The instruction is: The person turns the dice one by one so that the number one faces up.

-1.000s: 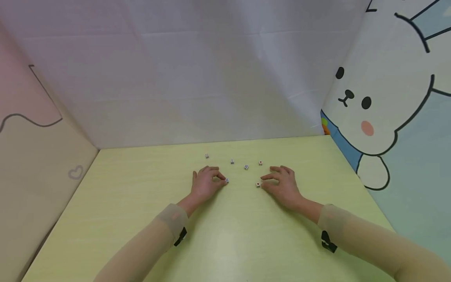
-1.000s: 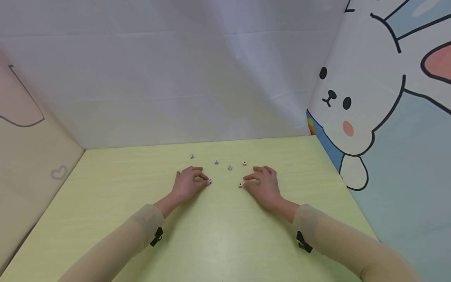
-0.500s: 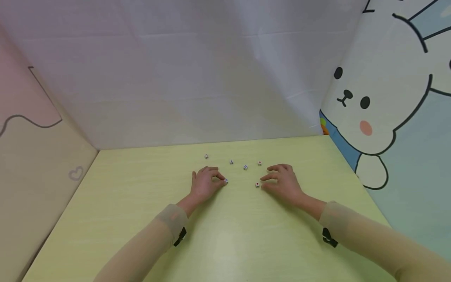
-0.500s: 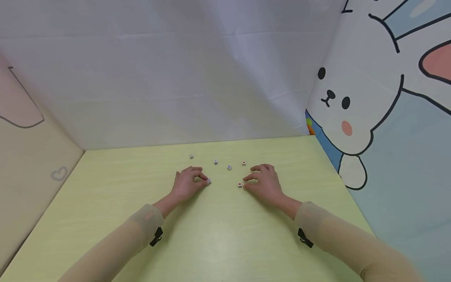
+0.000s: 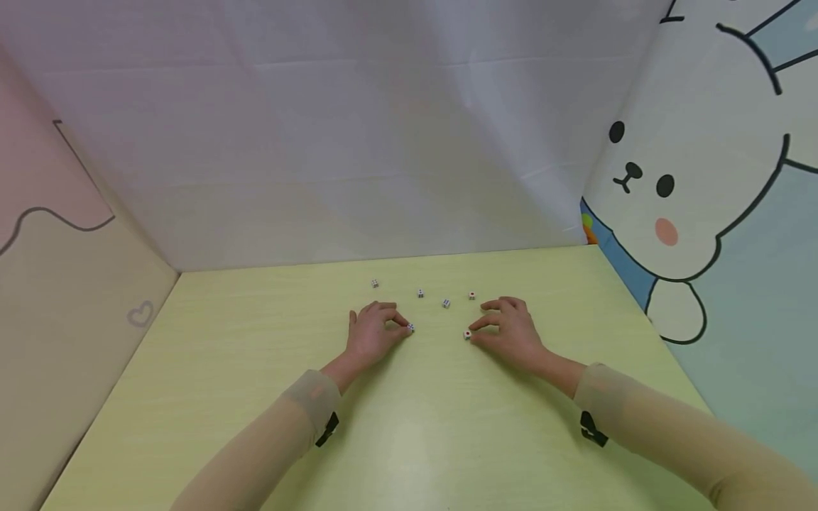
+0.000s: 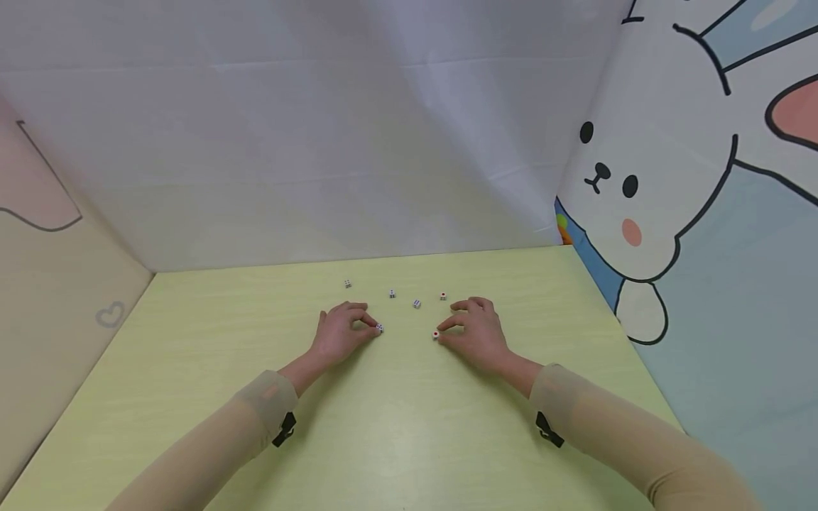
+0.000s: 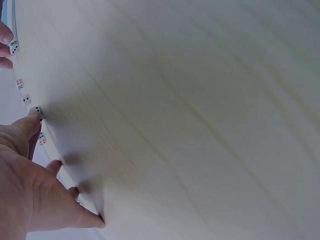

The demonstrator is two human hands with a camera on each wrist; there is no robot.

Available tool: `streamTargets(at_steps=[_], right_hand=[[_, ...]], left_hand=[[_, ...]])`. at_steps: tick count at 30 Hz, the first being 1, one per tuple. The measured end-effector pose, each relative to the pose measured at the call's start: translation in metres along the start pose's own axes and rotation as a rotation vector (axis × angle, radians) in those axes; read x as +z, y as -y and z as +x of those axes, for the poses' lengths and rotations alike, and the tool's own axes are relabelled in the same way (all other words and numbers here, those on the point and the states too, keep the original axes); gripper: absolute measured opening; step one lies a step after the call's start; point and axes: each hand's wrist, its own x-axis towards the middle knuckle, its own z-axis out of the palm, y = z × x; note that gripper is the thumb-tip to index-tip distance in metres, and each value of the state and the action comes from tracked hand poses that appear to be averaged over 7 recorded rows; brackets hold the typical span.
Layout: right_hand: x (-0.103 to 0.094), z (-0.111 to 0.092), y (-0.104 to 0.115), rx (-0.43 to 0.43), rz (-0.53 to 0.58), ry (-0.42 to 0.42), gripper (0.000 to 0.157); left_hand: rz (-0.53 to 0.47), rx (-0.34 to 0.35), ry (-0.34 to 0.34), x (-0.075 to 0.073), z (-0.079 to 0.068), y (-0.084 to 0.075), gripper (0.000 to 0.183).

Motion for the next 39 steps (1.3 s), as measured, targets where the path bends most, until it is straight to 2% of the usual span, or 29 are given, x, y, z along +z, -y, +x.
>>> streamTargets(at_steps=[22,30,39], right_hand=[[-0.005,0.002,0.004,0.015,0.036,0.0,0.008],[-0.026,0.002,0.004,0.0,0.016,-0.046,0.01],[-0.05,0.013,-0.002,0.0,0.029,-0.083,0.012]], left_hand=[[0.004,-0.001,0.001,-0.006,0.002,-0.005,0.009],[0.015,-0.003,0.003,-0.008,0.002,-0.007,0.009],[0.022,0.003,0.005,-0.01,0.0,-0.007,0.009]])
